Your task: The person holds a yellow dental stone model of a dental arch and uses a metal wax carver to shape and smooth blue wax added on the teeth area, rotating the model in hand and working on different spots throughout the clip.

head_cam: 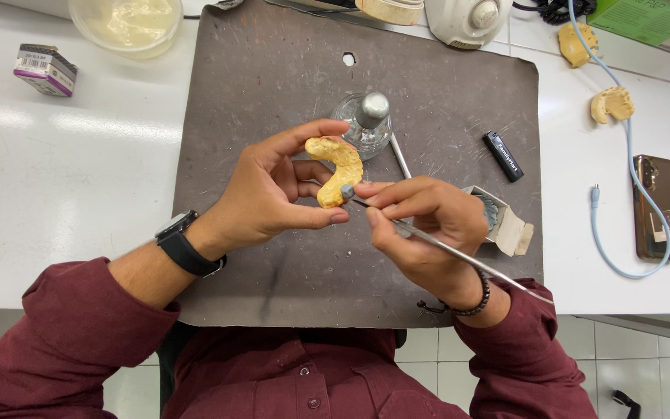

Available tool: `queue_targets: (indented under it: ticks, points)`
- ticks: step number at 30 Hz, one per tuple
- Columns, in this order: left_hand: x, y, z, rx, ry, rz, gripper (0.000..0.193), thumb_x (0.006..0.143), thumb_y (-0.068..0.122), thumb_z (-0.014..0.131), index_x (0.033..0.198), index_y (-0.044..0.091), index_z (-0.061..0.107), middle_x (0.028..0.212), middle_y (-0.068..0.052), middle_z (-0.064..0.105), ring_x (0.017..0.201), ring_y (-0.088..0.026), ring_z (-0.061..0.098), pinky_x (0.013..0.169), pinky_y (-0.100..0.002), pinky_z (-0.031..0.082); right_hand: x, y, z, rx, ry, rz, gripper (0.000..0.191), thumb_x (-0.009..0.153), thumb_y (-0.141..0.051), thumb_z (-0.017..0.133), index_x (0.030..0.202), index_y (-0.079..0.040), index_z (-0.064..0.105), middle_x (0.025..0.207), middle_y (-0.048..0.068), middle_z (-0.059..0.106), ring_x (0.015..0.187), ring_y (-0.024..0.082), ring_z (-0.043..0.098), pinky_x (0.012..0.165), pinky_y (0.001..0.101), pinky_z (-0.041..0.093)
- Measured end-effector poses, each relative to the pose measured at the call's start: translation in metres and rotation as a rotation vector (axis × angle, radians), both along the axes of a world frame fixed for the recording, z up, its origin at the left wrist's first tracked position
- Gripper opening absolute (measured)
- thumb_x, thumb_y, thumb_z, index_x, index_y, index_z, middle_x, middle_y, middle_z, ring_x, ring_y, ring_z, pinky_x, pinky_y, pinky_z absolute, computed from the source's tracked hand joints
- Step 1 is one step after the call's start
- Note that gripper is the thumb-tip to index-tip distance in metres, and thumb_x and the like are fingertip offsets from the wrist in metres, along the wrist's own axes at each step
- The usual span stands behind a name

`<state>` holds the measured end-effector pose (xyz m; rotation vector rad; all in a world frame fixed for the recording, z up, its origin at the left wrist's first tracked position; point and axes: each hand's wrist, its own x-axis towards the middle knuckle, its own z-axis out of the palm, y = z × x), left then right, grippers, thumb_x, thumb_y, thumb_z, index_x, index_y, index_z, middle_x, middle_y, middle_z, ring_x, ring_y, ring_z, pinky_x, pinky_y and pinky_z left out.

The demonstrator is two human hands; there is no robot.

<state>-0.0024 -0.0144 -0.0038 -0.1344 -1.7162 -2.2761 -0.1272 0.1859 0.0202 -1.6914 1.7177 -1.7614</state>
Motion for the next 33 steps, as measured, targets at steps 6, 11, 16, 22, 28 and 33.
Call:
queue_targets:
  ticks: [6,11,16,22,28,33]
  points:
    - [0.001,-0.004,0.002,0.091,-0.06,0.037,0.074,0.084,-0.008,0.079,0.149,-0.002,0.045,0.133,-0.014,0.06,0.11,-0.019,0.073,0.097,-0.034,0.063,-0.018,0.006,-0.003,-0.051,-0.431,-0.053,0.016,0.098,0.012,0.055,0.11,0.003,0.054,0.11,0.017,0.067,0.091,0.021,0.074,0.079,0.0325,0.068]
    - [0.001,-0.004,0.001,0.126,-0.044,0.021,0.074,0.085,-0.008,0.078,0.15,-0.003,0.044,0.133,-0.015,0.06,0.113,-0.02,0.072,0.1,-0.034,0.065,-0.021,0.006,-0.006,0.048,-0.503,-0.011,0.025,0.1,0.009,0.044,0.115,0.014,0.063,0.11,0.025,0.07,0.094,0.03,0.074,0.088,0.0435,0.067]
    - [0.002,-0.006,-0.001,0.168,-0.015,-0.021,0.075,0.087,-0.003,0.079,0.153,-0.001,0.043,0.132,-0.015,0.064,0.112,-0.02,0.072,0.1,-0.034,0.063,-0.022,0.005,0.0,0.087,-0.493,0.065,0.04,0.098,0.001,0.033,0.119,0.02,0.061,0.115,0.031,0.071,0.112,0.042,0.074,0.102,0.049,0.065]
    - [0.002,-0.006,-0.003,0.227,-0.072,-0.039,0.069,0.086,0.003,0.081,0.146,-0.003,0.048,0.133,-0.019,0.066,0.113,-0.023,0.073,0.102,-0.037,0.064,-0.021,0.011,0.002,0.088,-0.479,0.09,0.047,0.099,-0.007,0.029,0.118,0.018,0.065,0.116,0.024,0.069,0.112,0.035,0.07,0.099,0.041,0.062]
    - [-0.002,-0.004,-0.005,0.239,-0.114,-0.06,0.069,0.085,0.005,0.083,0.145,-0.005,0.051,0.136,-0.021,0.064,0.114,-0.024,0.073,0.1,-0.037,0.064,-0.015,0.009,-0.005,-0.045,-0.472,0.015,0.039,0.115,-0.018,0.045,0.113,0.01,0.072,0.096,0.011,0.067,0.077,0.016,0.07,0.063,0.0277,0.065]
    - [-0.001,-0.002,-0.006,0.149,-0.062,-0.001,0.076,0.084,0.0,0.083,0.15,-0.002,0.046,0.142,-0.02,0.06,0.116,-0.022,0.072,0.099,-0.036,0.063,-0.008,0.006,0.009,0.11,-0.039,-0.061,0.019,0.103,0.001,0.071,0.121,0.005,0.065,0.11,0.014,0.073,0.101,0.025,0.077,0.086,0.0301,0.067]
